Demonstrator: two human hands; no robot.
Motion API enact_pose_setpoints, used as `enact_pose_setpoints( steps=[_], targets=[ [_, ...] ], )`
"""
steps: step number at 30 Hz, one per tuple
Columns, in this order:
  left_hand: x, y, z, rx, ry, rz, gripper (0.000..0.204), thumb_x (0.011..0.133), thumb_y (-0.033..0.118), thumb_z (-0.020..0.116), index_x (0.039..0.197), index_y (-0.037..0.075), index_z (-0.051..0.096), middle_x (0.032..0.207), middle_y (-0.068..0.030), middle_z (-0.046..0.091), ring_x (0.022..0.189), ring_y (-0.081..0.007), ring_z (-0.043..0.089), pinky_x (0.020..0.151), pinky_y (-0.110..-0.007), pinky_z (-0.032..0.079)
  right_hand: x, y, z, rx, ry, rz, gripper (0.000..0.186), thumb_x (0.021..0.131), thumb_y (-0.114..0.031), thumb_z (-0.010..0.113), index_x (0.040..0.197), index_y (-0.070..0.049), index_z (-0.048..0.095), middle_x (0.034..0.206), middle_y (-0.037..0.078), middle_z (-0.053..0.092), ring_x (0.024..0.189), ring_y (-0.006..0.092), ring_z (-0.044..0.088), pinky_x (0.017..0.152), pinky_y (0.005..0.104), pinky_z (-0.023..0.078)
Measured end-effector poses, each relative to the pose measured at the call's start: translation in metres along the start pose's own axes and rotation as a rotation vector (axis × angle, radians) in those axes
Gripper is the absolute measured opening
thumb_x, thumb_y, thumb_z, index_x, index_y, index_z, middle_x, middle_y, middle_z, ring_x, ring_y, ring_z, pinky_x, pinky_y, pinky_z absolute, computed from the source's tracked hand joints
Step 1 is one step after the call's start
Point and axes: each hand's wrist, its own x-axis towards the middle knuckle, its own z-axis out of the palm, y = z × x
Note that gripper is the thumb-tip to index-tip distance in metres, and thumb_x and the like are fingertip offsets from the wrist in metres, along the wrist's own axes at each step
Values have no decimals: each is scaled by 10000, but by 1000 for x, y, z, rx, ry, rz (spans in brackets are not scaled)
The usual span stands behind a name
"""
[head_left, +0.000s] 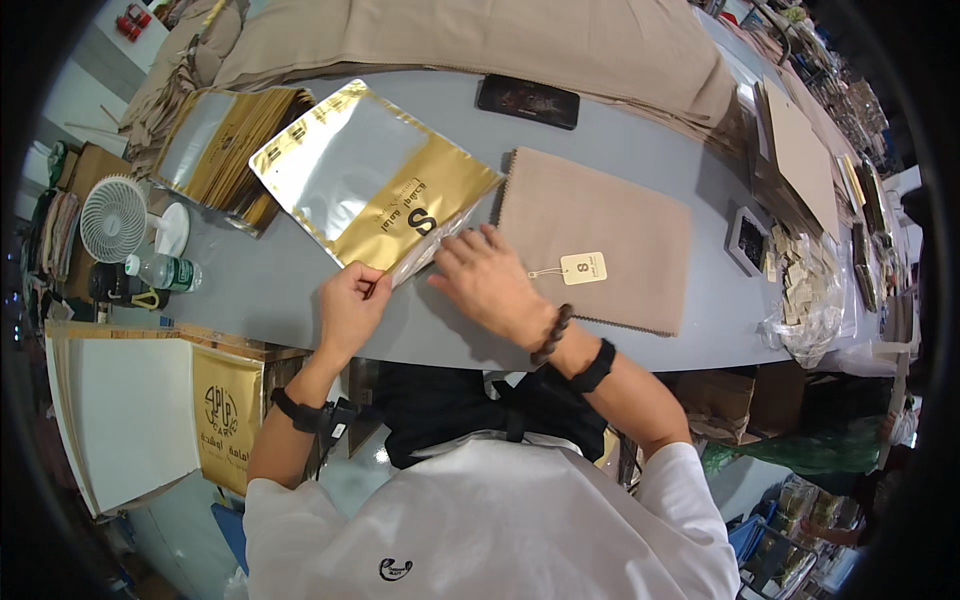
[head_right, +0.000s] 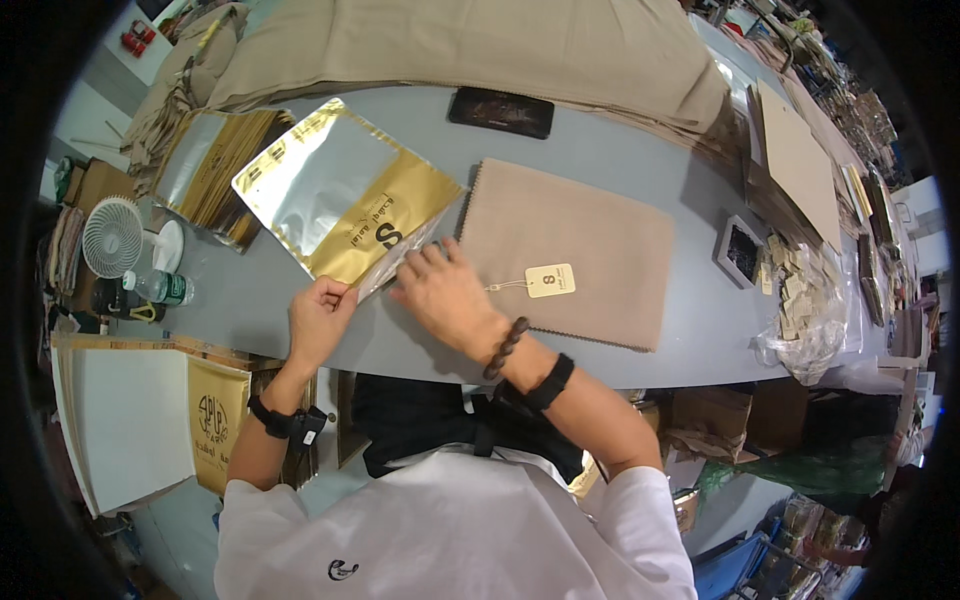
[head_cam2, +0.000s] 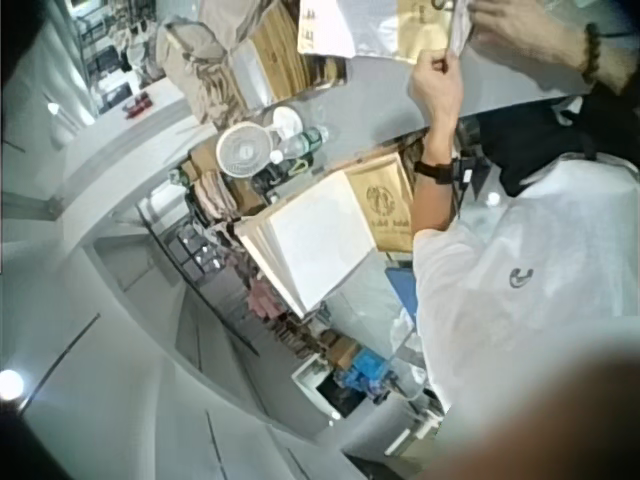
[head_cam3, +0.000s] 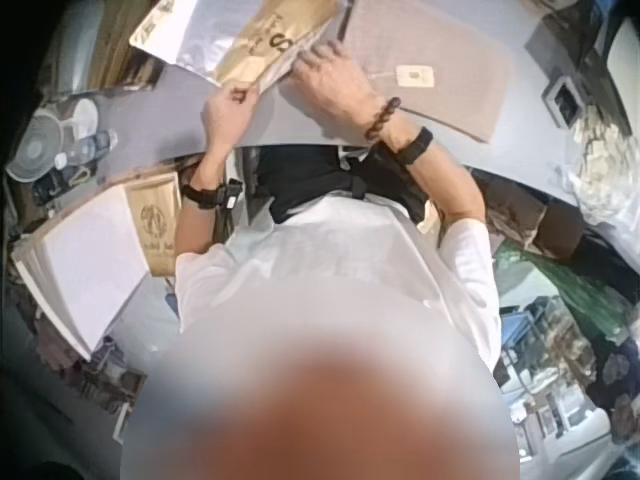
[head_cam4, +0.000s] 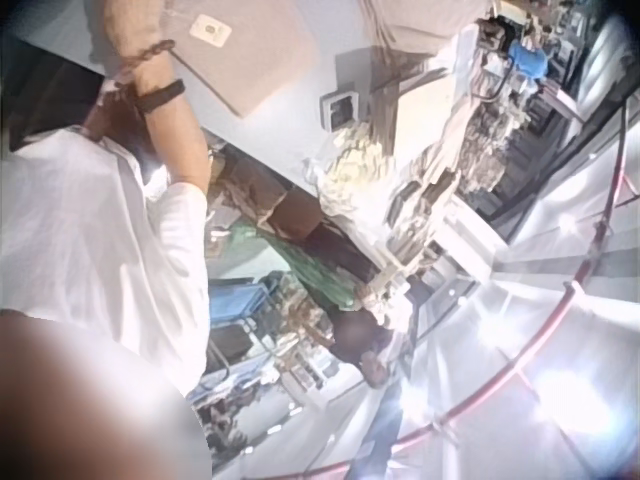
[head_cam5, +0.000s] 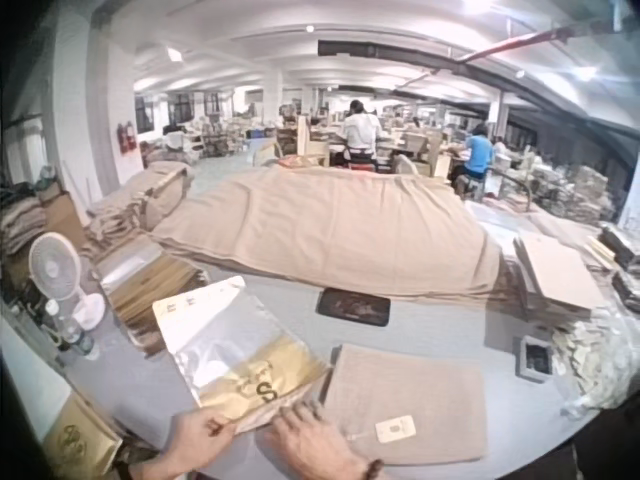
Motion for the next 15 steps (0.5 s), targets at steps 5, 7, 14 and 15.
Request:
enact_pose_setpoints(
  steps=[5,7,14,15],
  targets=[
    [-13,24,9,304,44,331,217,820,5,738,1032,14,689,905,-160,702,761,-324,709,706,-402,581,7,98,-47,77,122,238,274,926,-228,743,1141,-63,701,1041,157,717,943,352,691,873,447,561],
    [-6,35,14,370,14,375,269,817,-8,708,1085,6,684,964,-176,706,786,-359,708,728,-432,578,16,140,-60,-25,84,336,403,891,-272,784,1215,-50,690,1077,174,728,994,371,691,897,467,561],
    [47,53,41,428,-47,317,238,858,39,702,1089,-18,696,847,-204,719,749,-365,703,700,-445,552,25,182,-65,108,-386,612,537,789,-364,878,1181,-25,737,1124,191,732,1044,367,711,878,466,569],
    [52,52,45,377,-52,284,216,870,61,717,1069,-20,697,820,-201,719,736,-356,706,690,-439,550,23,178,-65,100,-354,540,509,793,-353,877,1158,-24,745,1120,187,733,1027,367,714,868,466,571]
  ],
)
